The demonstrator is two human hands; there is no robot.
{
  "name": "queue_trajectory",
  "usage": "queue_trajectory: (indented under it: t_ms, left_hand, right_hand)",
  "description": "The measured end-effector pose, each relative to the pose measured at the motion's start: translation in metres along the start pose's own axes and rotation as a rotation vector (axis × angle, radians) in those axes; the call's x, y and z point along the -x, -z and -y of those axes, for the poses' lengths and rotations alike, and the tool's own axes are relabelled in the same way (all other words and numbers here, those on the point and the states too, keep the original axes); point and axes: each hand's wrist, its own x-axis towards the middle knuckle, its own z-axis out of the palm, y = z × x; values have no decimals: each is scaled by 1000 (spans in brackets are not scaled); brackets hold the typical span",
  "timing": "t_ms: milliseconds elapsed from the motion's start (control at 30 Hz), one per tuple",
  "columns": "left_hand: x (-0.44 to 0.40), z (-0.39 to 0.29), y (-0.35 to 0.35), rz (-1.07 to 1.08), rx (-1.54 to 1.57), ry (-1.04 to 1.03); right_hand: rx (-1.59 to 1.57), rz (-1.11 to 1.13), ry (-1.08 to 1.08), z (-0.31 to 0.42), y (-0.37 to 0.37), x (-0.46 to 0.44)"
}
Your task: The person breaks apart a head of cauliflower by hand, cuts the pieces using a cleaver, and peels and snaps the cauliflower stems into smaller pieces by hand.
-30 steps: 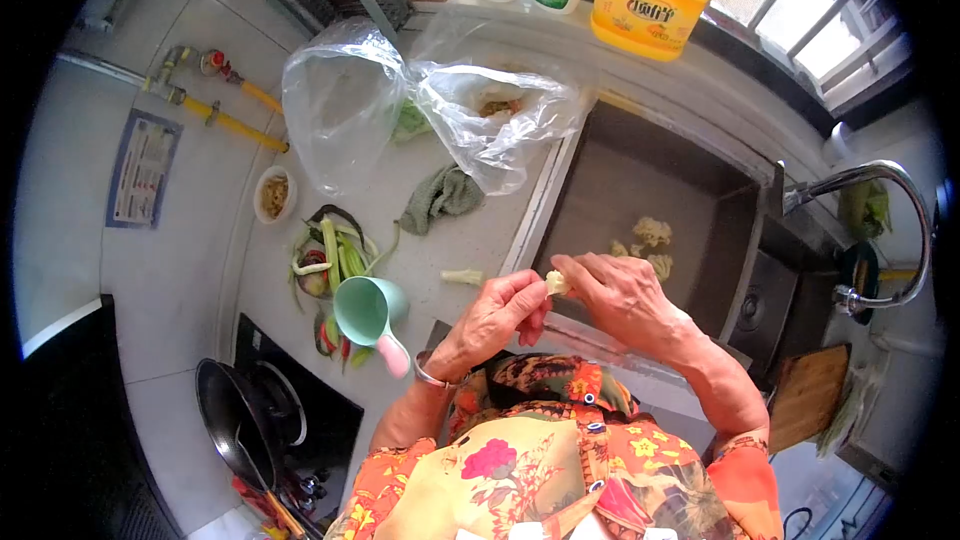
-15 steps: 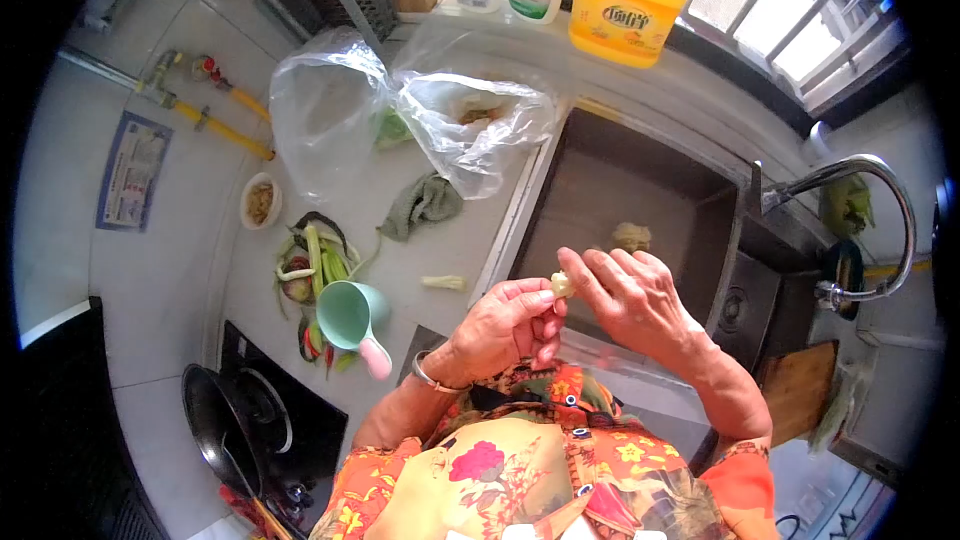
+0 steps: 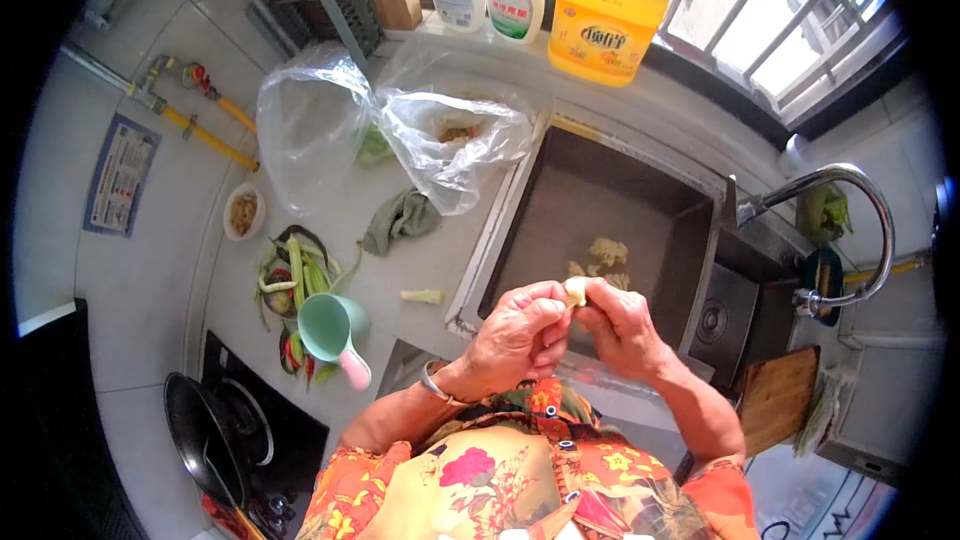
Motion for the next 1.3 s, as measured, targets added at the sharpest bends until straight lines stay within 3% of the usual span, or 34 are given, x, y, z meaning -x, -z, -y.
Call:
queue_trajectory:
  t_ms: [100, 200, 233, 267, 333, 467, 500, 567, 700, 1033, 1200, 1300]
  left_hand:
    - [-4, -1, 2, 2, -95, -18]
    - [-5, -2, 3, 23, -155, -60]
    - [-5, -1, 4, 24, -157, -57]
    - [-4, 0, 4, 74, -249, -151]
    - [-3, 0, 7, 127, -343, -245]
    - [-11, 0, 17, 173, -118, -239]
    - [-13, -2, 17, 151, 1, -157]
    - [-17, -4, 19, 123, 144, -40]
    - [-18, -14, 11, 56, -47, 53]
    - [-19, -14, 21, 137, 40, 156]
    - [-18, -13, 19, 188, 74, 193]
    - [-22, -8, 22, 106, 69, 171]
  right_hand:
    - [-507, -1, -385, 4, -4, 6]
    - [-765, -33, -528, 0, -6, 5]
    - [-1186, -74, -652, -5, -8, 7]
    - [-1304, -235, -682, -6, -10, 4]
    - [-1310, -247, -622, -18, -4, 7]
    - [-1039, -166, -652, -14, 0, 7]
    - [-1040, -163, -658, -14, 0, 7]
    - [-446, -17, -301, -13, 0, 4]
    - [-122, 12, -98, -11, 3, -2]
    - [145, 141, -29, -6, 20, -16]
    - [183, 129, 176, -10, 27, -21]
    - [125, 177, 86, -11, 27, -20]
